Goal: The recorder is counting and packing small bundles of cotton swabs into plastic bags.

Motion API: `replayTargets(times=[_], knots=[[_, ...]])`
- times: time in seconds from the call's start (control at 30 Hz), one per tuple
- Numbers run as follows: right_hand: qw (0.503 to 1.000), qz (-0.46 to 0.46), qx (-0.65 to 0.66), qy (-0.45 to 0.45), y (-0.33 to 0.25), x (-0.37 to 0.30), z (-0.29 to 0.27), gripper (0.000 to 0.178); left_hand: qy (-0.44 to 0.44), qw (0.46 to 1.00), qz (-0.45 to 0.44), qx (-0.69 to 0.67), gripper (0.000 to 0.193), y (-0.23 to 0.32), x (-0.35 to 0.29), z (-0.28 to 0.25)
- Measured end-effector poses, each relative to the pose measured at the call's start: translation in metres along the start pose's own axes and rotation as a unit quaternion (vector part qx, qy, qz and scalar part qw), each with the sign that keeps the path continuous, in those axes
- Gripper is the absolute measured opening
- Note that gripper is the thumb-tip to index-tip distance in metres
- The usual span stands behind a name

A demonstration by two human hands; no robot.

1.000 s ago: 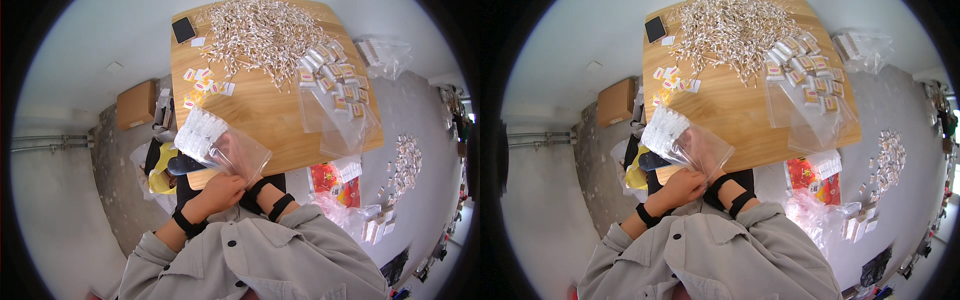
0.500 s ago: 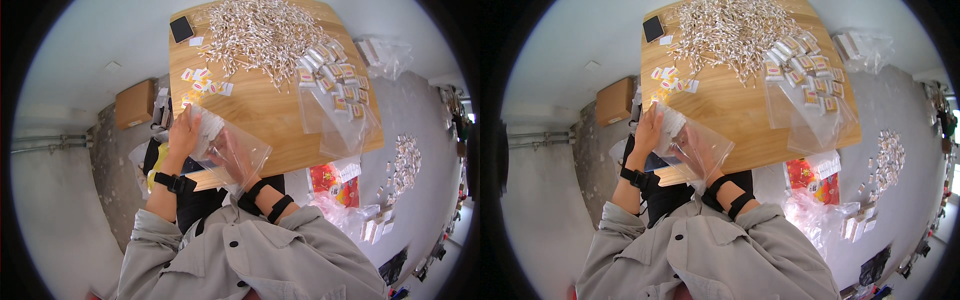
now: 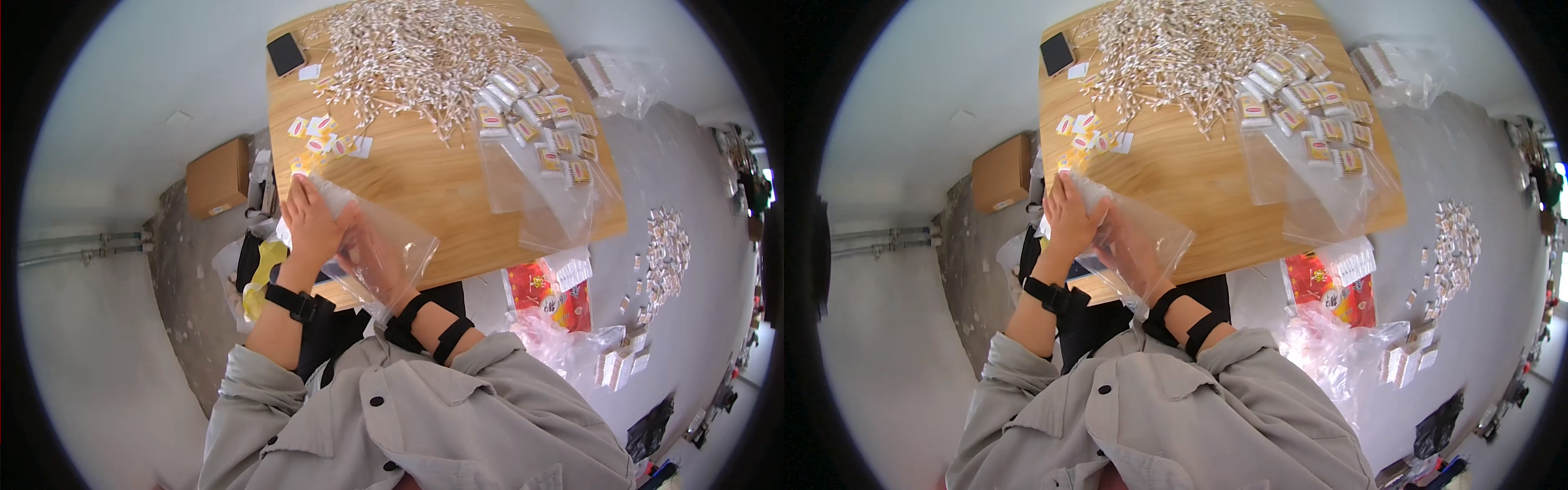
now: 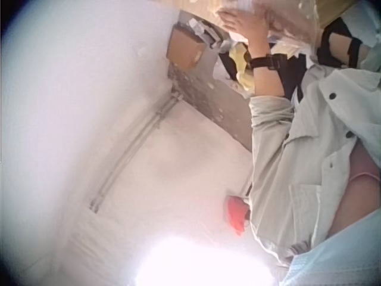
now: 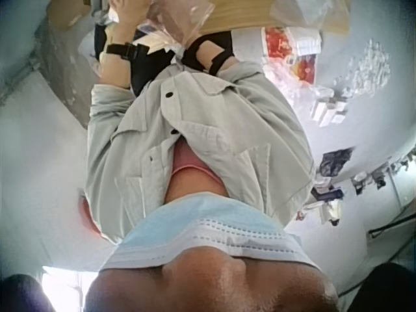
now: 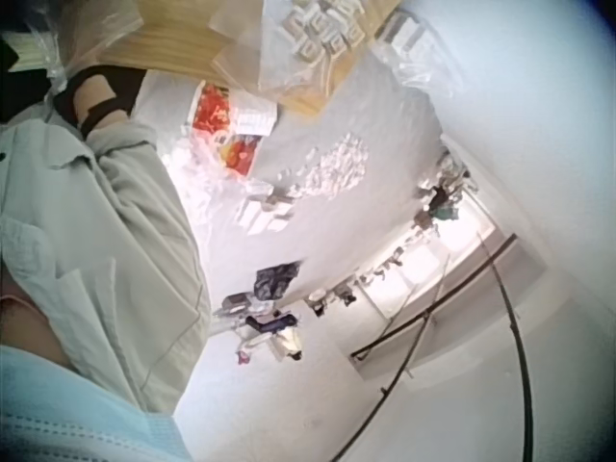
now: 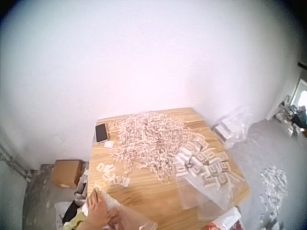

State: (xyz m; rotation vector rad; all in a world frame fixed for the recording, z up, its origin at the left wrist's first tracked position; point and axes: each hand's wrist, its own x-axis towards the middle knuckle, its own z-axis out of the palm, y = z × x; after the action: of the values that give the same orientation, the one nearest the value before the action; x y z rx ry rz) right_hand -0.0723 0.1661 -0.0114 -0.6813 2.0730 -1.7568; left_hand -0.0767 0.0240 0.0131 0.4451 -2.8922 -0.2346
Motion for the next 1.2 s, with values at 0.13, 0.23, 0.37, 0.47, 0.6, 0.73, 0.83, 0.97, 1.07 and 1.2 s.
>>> replayTargets(times=[0.13,0.23,0.37,0.47,0.6,0.73,0.83,0.97,1.07,1.2], knots=[[0.994,-0.055,-0.094,-0.004,0.015,0.003,0.003,0.065,0.004,0.999,-0.039,0.019,0.094,0.017,-0.002,0.002],[0.998,-0.045,-0.046,-0.005,0.008,0.004,-0.005,0.078,-0.009,0.998,-0.048,0.028,0.093,0.019,-0.002,0.001],[0.999,-0.018,-0.039,-0.028,0.000,0.006,-0.006,0.084,0.016,0.995,-0.076,0.061,0.091,0.023,0.003,0.011],[0.998,0.007,-0.037,-0.054,0.004,0.006,-0.012,0.077,0.037,0.995,-0.056,0.078,0.090,0.024,0.004,0.010],[0.973,-0.074,-0.188,-0.111,0.025,-0.003,-0.037,0.041,0.038,0.993,-0.051,0.097,0.088,0.025,0.008,0.010],[0.858,0.173,0.003,-0.484,-0.008,-0.003,-0.141,0.021,0.035,0.992,-0.061,0.100,0.087,0.022,0.006,0.001],[0.930,0.183,-0.122,-0.296,-0.033,0.025,-0.220,0.015,0.033,0.993,-0.061,0.100,0.087,0.021,0.005,0.004],[0.884,-0.028,-0.450,0.122,0.009,0.103,-0.286,0.030,0.027,0.993,-0.059,0.096,0.088,0.025,0.006,0.005],[0.770,-0.105,-0.602,0.185,0.023,0.163,-0.306,0.054,0.025,0.993,-0.065,0.095,0.088,0.024,0.007,0.005],[0.742,-0.096,-0.658,0.084,0.035,0.196,-0.320,0.065,0.020,0.994,-0.072,0.084,0.088,0.026,0.007,0.005]])
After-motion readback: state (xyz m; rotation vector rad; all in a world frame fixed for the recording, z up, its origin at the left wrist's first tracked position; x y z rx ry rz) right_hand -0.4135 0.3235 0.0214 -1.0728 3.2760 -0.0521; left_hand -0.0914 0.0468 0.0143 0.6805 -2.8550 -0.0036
